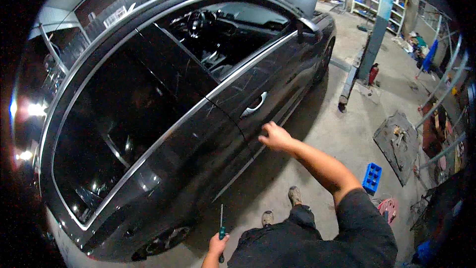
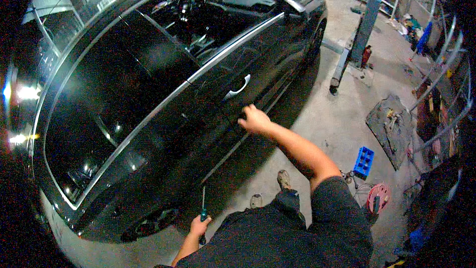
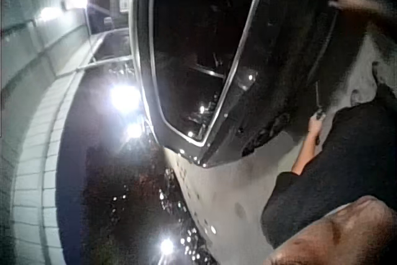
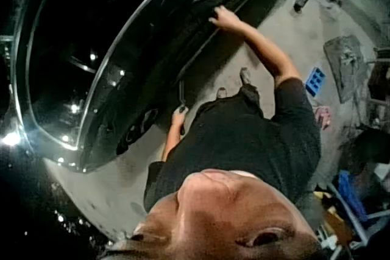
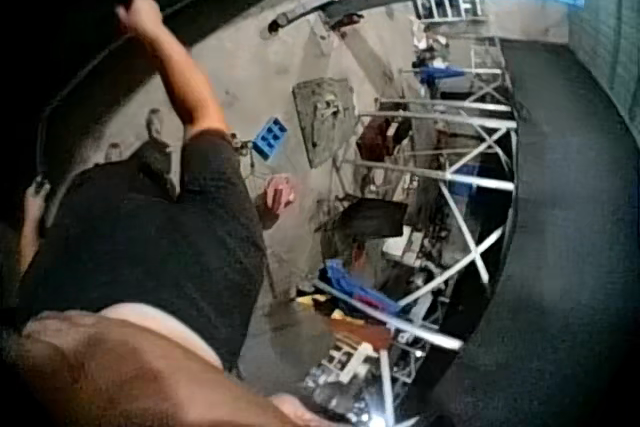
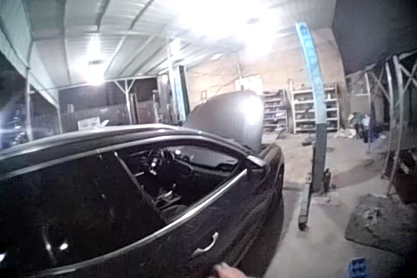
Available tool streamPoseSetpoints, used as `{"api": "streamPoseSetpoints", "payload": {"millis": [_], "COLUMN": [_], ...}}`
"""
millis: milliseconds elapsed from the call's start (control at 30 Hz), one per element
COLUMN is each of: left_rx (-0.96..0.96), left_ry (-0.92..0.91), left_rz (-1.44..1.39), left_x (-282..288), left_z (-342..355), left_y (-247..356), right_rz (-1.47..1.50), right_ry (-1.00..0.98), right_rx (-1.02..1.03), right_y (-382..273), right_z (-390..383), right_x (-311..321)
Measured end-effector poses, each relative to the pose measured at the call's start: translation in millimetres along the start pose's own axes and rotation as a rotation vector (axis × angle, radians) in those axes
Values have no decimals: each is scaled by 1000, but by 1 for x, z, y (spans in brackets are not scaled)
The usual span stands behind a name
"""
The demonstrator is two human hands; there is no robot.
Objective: The person works under the hood of a car, adjusting and securing engine components using a screwdriver and pliers. They then walk to the driver's side, open the door, and adjust the front seat.
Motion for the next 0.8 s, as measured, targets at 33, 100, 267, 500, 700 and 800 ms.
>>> {"api": "streamPoseSetpoints", "payload": {"millis": [33,100,267,500,700,800], "left_rx": [61,163,417,541,543,517], "left_ry": [54,120,190,242,244,227], "left_rz": [-46,78,198,-1,-73,-110], "left_x": [-4,-22,-83,-149,-171,-175], "left_z": [-8,-34,-111,-148,-156,-151], "left_y": [-37,-35,-16,24,30,9], "right_rz": [-26,-105,-210,-247,-142,-133], "right_ry": [-38,-36,-138,-233,-148,-145], "right_rx": [-26,-20,16,61,35,27], "right_y": [-3,20,45,54,65,69], "right_z": [25,69,140,164,161,146], "right_x": [3,3,-27,-46,-49,-42]}}
Point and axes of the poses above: each hand's wrist, its own z-axis towards the middle knuckle, its own x-axis out of the back of the hand, y = z × x, the point moved 3 cm from there along z, towards the middle knuckle, and after that the axes turned 4 degrees about -z, right-handed, at the moved point
